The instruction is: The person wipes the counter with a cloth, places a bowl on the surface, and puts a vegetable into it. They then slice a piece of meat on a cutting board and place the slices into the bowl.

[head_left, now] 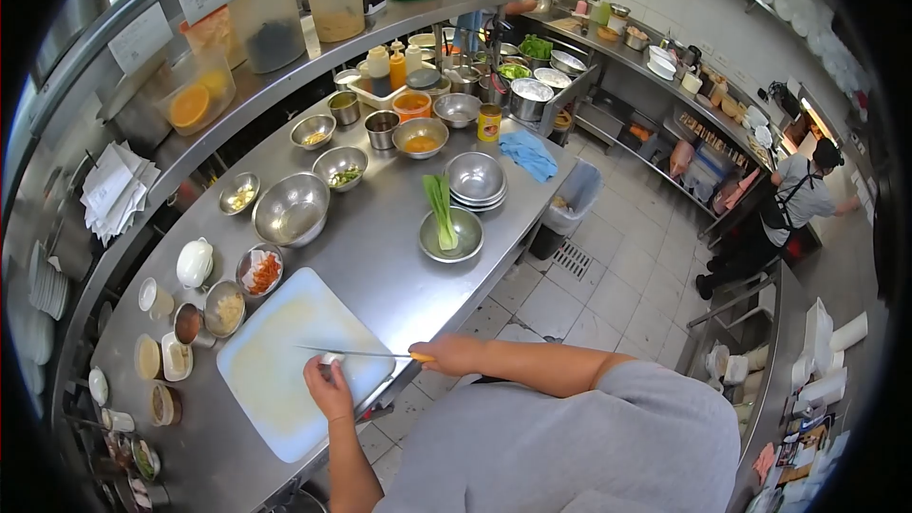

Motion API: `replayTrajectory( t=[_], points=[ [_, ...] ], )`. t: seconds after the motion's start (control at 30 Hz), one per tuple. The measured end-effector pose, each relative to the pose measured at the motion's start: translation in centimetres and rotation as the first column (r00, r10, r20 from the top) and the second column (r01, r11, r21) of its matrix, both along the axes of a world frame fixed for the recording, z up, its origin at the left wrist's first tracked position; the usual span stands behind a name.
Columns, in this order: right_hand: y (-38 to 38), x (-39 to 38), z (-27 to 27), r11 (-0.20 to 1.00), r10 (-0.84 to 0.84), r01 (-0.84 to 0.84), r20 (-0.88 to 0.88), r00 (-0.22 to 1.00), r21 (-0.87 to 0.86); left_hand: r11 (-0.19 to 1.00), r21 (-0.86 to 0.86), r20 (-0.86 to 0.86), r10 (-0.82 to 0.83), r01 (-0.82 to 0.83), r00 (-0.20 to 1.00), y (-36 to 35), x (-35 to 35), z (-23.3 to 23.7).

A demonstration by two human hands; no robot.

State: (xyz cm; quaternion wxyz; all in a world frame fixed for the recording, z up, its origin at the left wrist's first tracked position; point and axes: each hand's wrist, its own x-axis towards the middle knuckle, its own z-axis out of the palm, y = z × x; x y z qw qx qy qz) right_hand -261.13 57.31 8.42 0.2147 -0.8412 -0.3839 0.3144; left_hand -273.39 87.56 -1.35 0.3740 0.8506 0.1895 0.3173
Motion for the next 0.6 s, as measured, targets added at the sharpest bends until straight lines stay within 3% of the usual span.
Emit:
replayTrajectory(
  t=[0.2, 0.27, 0.4, 0.43, 0.5, 0.53, 0.6],
  points=[
    [-0.1, 1.2, 0.4, 0.998, 0.036, -0.039, -0.054, 0.998, -0.046, 0.999, 0.038, 0.003, 0.034, -0.034, 0.999, 0.3, 0.4, -0.4],
    [-0.3, 1.8, -0.4, 0.998, 0.065, -0.065, -0.043, 0.997, 0.014, 0.996, 0.072, 0.008, 0.060, -0.061, 0.998, 0.1, 0.5, -0.3],
    [-0.7, 3.2, -0.1, 0.988, 0.130, -0.135, -0.070, 0.989, -0.071, 0.995, -0.014, -0.011, 0.095, -0.095, 0.995, 0.1, 0.5, -0.2],
    [-1.1, 3.2, 0.5, 0.995, 0.085, -0.085, -0.004, 0.996, -0.050, 0.995, -0.041, 0.000, 0.091, -0.091, 0.996, 0.3, 0.4, -0.3],
    [-0.9, 3.4, 2.5, 0.995, 0.034, -0.030, 0.046, 0.998, -0.095, 0.986, 0.138, 0.052, 0.087, -0.093, 0.995, 1.3, 0.6, -1.5],
    [-0.7, 3.4, 3.1, 0.985, 0.027, -0.021, 0.035, 0.999, -0.170, 0.989, 0.117, 0.027, 0.084, -0.087, 0.996, 0.9, 0.6, -0.3],
    [-2.1, 3.2, 0.4, 0.999, 0.023, -0.027, 0.126, 0.992, 0.035, 0.996, 0.017, -0.001, 0.082, -0.082, 0.997, 0.5, 0.5, 0.6]
  ],
)
